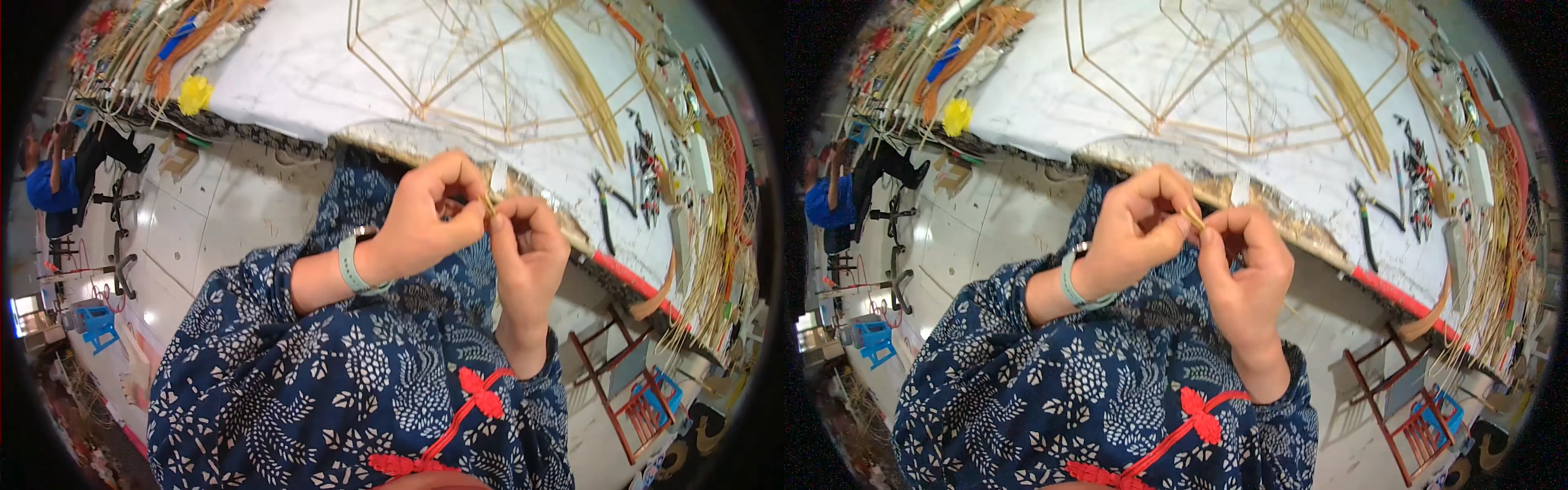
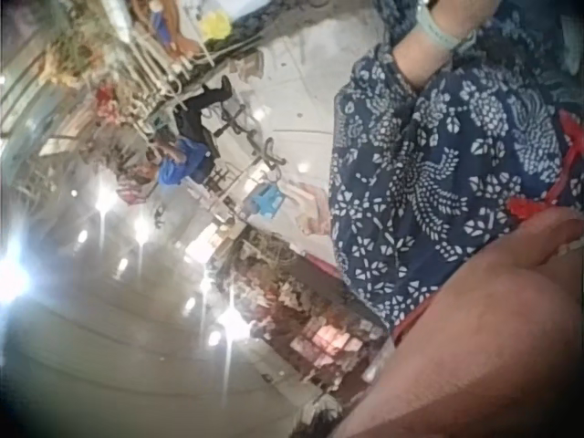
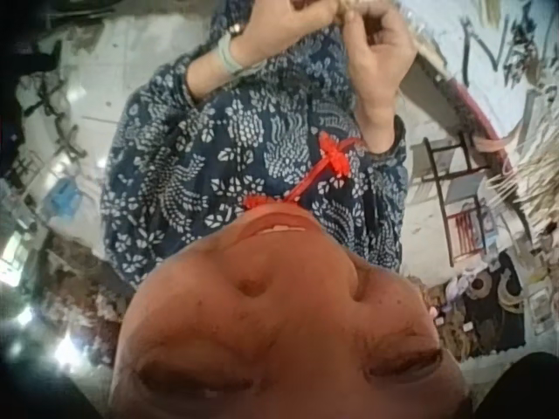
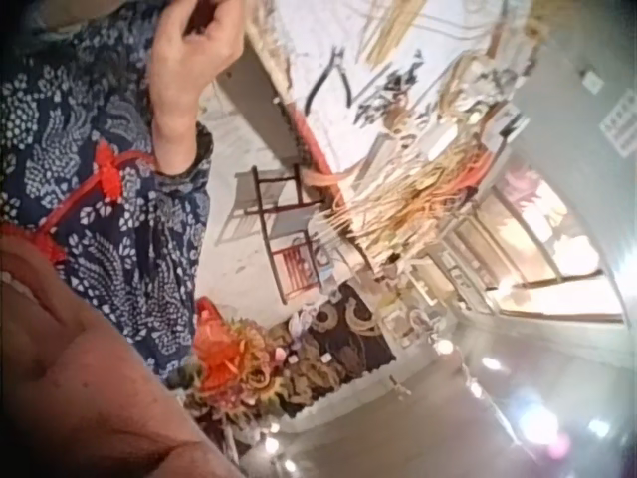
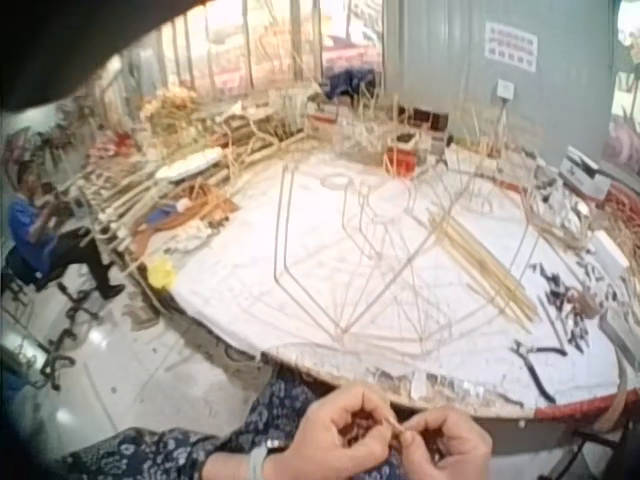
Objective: Assembling a complex geometric framework by gluing thin bamboo sticks together at specific junctions.
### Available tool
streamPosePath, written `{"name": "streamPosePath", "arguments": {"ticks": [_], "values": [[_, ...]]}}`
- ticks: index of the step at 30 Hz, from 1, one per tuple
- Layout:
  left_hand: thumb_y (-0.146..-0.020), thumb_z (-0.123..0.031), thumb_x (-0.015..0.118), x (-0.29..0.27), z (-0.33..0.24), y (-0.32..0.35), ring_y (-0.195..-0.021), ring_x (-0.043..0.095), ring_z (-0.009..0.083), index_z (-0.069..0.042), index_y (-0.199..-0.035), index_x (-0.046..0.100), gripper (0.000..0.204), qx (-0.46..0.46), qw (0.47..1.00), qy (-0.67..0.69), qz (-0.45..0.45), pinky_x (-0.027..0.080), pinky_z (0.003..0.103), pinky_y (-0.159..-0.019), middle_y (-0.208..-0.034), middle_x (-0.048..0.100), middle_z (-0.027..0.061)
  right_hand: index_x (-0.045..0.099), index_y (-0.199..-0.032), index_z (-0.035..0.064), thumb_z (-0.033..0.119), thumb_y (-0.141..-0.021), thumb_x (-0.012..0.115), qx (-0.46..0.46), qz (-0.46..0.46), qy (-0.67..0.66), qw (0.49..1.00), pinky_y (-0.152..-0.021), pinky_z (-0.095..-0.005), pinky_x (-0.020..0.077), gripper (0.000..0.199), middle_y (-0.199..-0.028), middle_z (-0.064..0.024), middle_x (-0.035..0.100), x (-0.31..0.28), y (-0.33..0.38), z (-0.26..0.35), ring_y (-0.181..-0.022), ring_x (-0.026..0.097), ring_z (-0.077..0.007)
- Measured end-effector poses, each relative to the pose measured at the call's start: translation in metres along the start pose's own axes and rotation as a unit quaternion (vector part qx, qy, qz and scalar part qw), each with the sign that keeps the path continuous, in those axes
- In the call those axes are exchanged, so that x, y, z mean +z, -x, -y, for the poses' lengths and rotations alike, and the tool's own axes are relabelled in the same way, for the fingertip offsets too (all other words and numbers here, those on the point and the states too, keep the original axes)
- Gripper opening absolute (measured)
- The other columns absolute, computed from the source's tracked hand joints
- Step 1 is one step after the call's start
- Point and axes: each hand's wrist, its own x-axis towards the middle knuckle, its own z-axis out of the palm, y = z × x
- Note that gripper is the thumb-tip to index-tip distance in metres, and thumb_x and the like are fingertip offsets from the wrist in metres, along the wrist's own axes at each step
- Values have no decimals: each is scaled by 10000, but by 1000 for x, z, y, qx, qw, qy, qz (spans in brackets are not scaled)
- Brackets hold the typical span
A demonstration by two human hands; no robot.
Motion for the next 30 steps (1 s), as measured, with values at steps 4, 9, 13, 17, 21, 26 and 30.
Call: {"name": "streamPosePath", "arguments": {"ticks": [4,9,13,17,21,26,30], "values": [[-813,30,514,3,-5,-7,-752,487,46,-18,-842,494,60,11,999,-33,-1,418,184,-636,-871,500,16,566,-828,-20,-20,-809,575,7,-2,25,1000,-562,-177,424,21,-743,-27,596,-6,-4,1,-631,532,-42],[-825,10,518,1,-19,-20,-746,475,39,-19,-859,495,50,40,997,-57,20,415,180,-629,-848,494,4,566,-823,-16,-22,-805,578,-27,3,21,999,-551,-180,421,22,-745,-24,592,-4,-18,20,-628,526,-40],[-833,3,507,2,-36,-34,-733,479,39,-20,-862,497,39,64,997,-13,29,420,182,-627,-831,503,1,564,-811,-13,-20,-799,583,-87,-1,66,994,-549,-188,426,23,-729,-32,578,1,-33,42,-619,531,-54],[-839,-2,490,-1,-61,-47,-720,498,44,-23,-859,499,31,96,995,37,9,446,195,-636,-820,520,4,563,-807,-12,-15,-791,589,-166,-7,150,975,-541,-209,435,30,-705,-54,562,14,-53,62,-598,543,-90],[-837,-1,479,-17,-73,-60,-716,519,55,-26,-858,504,41,95,990,104,-27,472,214,-651,-814,530,9,562,-807,-18,-5,-794,590,-211,-3,202,956,-537,-230,448,33,-700,-73,569,36,-77,79,-594,560,-112],[-833,-2,484,-42,-67,-60,-681,547,75,-25,-841,495,26,108,980,146,-82,496,221,-649,-762,528,9,568,-791,-10,15,-777,608,-264,34,314,911,-550,-255,470,49,-709,-92,589,60,-92,77,-593,583,-146],[-837,-1,491,-58,-52,-38,-679,533,70,-26,-850,501,31,71,983,133,-107,485,211,-643,-779,536,7,577,-797,9,31,-739,639,-264,35,311,912,-564,-308,487,88,-741,-116,585,77,-76,52,-617,599,-222]]}}
